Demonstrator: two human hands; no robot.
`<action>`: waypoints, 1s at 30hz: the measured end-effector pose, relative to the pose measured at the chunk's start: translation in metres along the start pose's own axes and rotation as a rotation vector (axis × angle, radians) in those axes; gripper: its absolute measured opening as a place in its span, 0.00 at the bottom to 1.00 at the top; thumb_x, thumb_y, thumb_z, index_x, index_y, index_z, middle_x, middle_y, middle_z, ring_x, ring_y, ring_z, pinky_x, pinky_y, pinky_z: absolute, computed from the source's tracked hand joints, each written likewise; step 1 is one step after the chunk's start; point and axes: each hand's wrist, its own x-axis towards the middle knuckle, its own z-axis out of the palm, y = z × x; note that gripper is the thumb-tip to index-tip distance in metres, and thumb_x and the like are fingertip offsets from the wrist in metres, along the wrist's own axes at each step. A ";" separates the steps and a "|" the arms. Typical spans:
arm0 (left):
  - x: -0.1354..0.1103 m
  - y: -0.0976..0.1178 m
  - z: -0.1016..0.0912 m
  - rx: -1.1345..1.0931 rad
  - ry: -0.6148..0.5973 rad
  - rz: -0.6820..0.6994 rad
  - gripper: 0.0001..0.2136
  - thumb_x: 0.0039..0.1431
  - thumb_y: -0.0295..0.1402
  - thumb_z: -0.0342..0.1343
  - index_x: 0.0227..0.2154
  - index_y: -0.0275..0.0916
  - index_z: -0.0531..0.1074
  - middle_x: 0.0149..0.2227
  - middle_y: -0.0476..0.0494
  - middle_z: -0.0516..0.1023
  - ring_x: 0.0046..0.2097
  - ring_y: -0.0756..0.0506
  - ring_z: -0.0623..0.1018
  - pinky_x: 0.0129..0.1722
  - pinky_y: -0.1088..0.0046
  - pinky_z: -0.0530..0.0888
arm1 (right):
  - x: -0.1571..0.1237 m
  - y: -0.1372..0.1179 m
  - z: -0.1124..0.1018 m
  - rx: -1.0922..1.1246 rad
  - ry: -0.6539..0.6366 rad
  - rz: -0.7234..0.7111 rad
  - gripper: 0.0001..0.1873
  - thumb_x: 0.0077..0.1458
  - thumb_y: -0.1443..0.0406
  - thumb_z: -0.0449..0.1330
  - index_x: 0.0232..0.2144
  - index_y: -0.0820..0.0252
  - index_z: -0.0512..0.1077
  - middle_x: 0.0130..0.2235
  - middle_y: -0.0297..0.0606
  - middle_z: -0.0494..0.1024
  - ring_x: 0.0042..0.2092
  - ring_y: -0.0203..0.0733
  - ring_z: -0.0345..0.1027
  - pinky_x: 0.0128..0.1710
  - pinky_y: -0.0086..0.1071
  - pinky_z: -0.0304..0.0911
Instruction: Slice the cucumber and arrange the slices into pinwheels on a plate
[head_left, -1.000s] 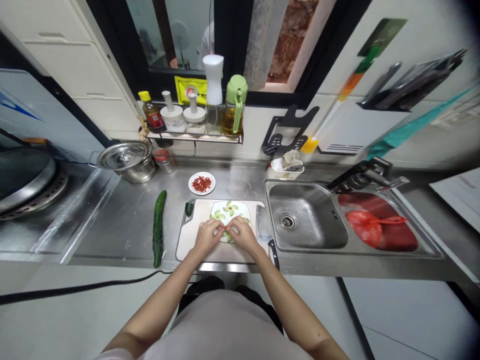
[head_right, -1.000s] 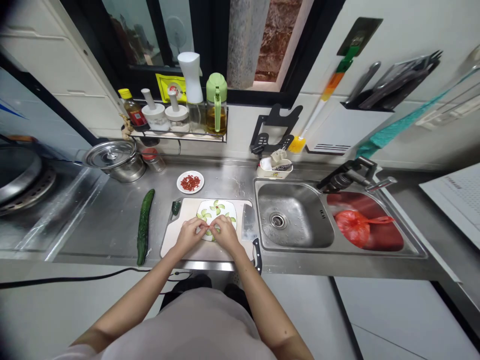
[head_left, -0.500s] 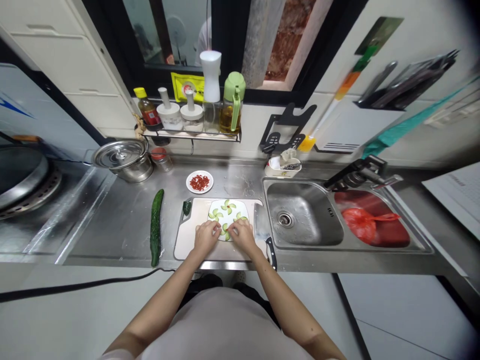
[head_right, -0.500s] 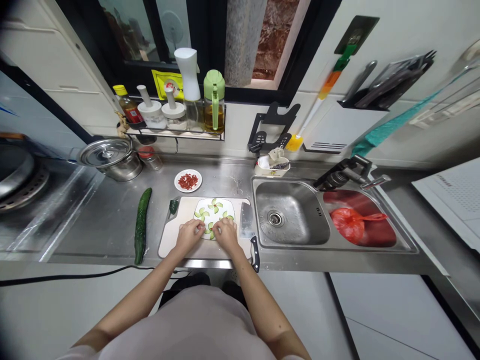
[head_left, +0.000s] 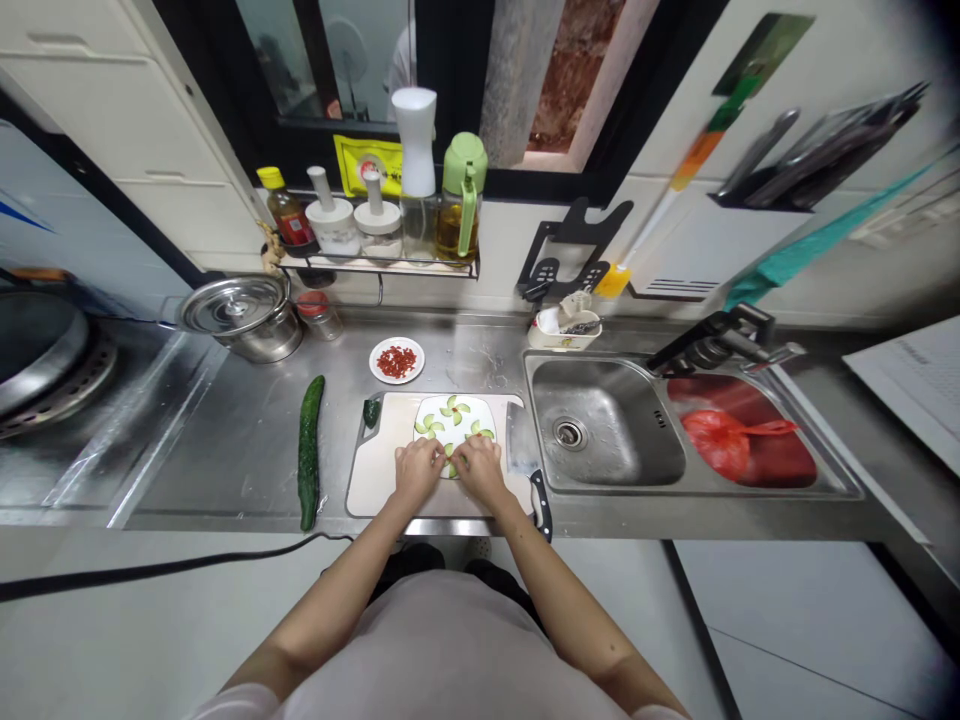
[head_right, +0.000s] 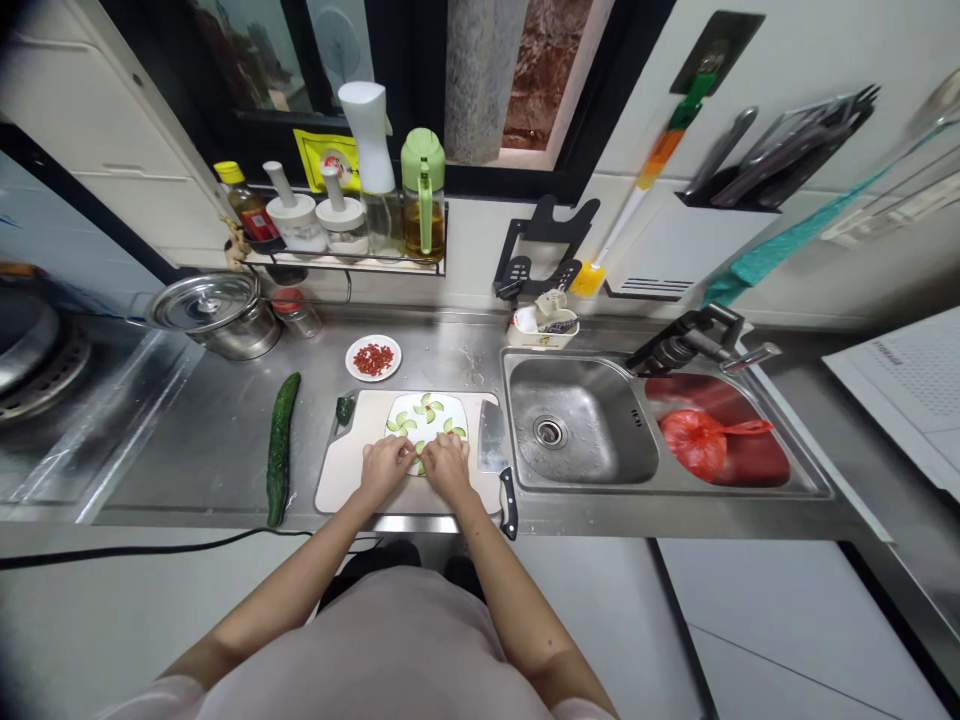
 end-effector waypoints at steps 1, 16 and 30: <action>0.000 0.001 0.001 0.002 -0.004 0.001 0.07 0.59 0.36 0.52 0.33 0.42 0.74 0.34 0.46 0.76 0.42 0.44 0.73 0.42 0.67 0.58 | 0.000 0.000 0.000 -0.004 -0.004 0.001 0.10 0.60 0.64 0.55 0.28 0.58 0.73 0.38 0.39 0.70 0.44 0.45 0.54 0.42 0.37 0.46; 0.003 0.008 0.011 0.067 -0.039 0.002 0.07 0.60 0.34 0.51 0.34 0.43 0.73 0.38 0.44 0.77 0.45 0.42 0.73 0.43 0.66 0.59 | 0.002 0.004 0.002 -0.076 0.039 -0.059 0.07 0.56 0.67 0.57 0.27 0.58 0.71 0.36 0.39 0.70 0.44 0.45 0.56 0.42 0.37 0.47; 0.004 0.012 0.006 0.037 -0.068 -0.029 0.09 0.61 0.33 0.48 0.33 0.41 0.74 0.38 0.43 0.77 0.45 0.42 0.73 0.44 0.64 0.58 | 0.009 0.005 0.002 -0.077 0.042 -0.088 0.09 0.57 0.67 0.54 0.27 0.58 0.72 0.34 0.37 0.70 0.41 0.43 0.56 0.42 0.35 0.46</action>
